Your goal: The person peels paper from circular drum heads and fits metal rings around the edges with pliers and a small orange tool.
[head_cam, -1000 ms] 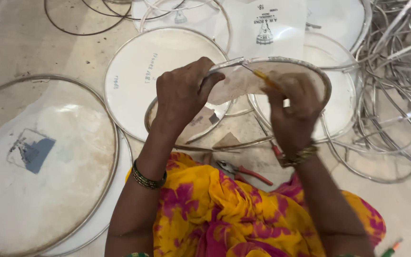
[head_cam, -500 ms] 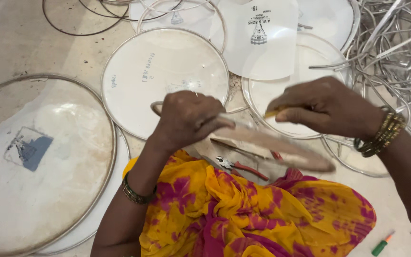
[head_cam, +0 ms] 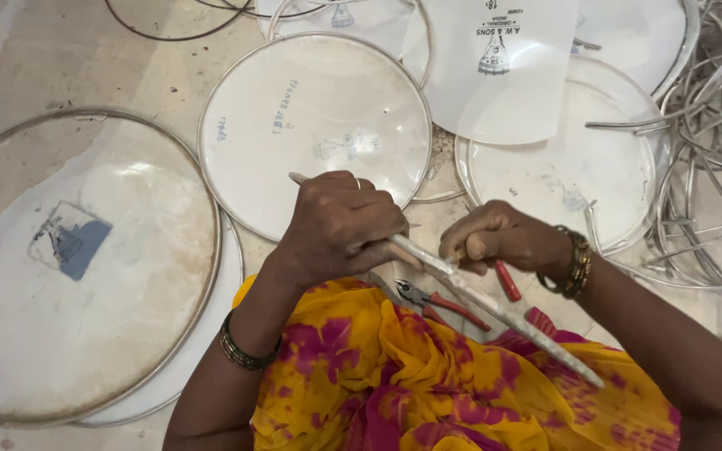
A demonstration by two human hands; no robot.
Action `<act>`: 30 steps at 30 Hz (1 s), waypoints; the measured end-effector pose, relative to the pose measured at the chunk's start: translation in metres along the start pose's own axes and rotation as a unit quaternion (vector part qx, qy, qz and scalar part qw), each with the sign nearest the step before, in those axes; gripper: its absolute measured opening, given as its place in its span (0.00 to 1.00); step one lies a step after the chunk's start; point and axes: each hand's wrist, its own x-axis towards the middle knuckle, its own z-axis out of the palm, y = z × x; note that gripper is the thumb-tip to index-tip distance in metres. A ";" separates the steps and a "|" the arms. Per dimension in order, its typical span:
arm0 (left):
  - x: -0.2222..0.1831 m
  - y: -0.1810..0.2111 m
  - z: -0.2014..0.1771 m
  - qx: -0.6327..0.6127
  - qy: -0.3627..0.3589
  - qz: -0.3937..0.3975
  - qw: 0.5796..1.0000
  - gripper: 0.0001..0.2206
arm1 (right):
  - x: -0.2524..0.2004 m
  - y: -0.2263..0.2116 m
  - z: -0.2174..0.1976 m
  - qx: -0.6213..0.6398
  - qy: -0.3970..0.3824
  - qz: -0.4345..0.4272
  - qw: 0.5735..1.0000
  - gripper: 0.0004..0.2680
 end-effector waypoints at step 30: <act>0.030 -0.053 0.016 0.105 0.110 -0.165 0.975 0.08 | 0.068 -0.008 0.031 -0.419 0.579 -0.333 0.615 0.06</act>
